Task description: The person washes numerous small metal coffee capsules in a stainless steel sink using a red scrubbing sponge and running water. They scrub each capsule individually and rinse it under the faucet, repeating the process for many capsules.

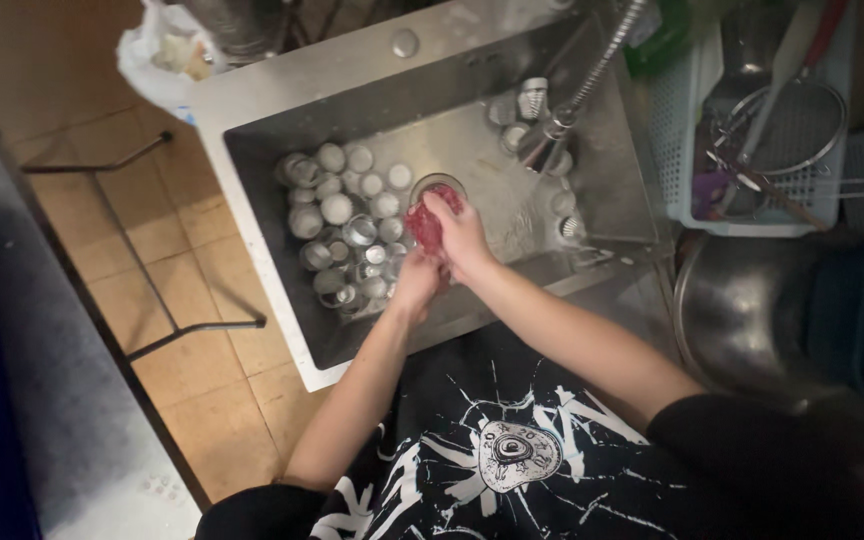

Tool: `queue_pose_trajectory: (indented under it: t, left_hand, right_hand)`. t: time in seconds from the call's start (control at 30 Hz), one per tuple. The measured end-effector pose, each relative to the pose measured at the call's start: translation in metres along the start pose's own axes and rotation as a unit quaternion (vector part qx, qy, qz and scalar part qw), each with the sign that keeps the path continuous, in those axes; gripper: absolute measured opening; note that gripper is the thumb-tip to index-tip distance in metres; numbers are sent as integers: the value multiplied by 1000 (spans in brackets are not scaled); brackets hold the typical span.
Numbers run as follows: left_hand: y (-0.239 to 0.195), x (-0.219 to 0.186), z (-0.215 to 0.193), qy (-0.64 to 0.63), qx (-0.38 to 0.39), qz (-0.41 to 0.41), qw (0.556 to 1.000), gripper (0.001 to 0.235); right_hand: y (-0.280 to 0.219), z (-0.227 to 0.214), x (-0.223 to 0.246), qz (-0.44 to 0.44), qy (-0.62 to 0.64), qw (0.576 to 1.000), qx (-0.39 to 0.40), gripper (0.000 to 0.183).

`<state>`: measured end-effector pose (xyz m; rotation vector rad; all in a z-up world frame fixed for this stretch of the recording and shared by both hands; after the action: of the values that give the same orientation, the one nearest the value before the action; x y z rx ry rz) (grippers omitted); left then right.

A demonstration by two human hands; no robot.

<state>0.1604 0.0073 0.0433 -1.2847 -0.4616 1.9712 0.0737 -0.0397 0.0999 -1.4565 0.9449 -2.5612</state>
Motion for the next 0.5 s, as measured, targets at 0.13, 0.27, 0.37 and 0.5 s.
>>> queue_pose_trajectory:
  t: [0.13,0.27,0.37,0.5]
  left_hand:
    - [10,-6,-10,-47,-98,33,993,16]
    - [39,-14,-35,-181,-187,89,961,33]
    - [54,-14,-64,-286,-236,105,923,37]
    - [80,8,-66,-243,-260,95,929,33]
  right_hand:
    - [-4,-22,-1,-36,-147,988,43,24]
    - [-1,-36,-1,-43,-270,956,110,29]
    - [7,-72,-5,74,-279,948,137,25]
    - [20,-165,31,120,-348,926,82,24]
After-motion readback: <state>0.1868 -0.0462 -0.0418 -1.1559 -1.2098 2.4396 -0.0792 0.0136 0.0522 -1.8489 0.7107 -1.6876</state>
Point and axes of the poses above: each hand's wrist, its own y-axis towards the middle knuckle, its own z-axis out of the palm, x = y × z, the point moved 9 cm from there along y, towards the middle knuckle
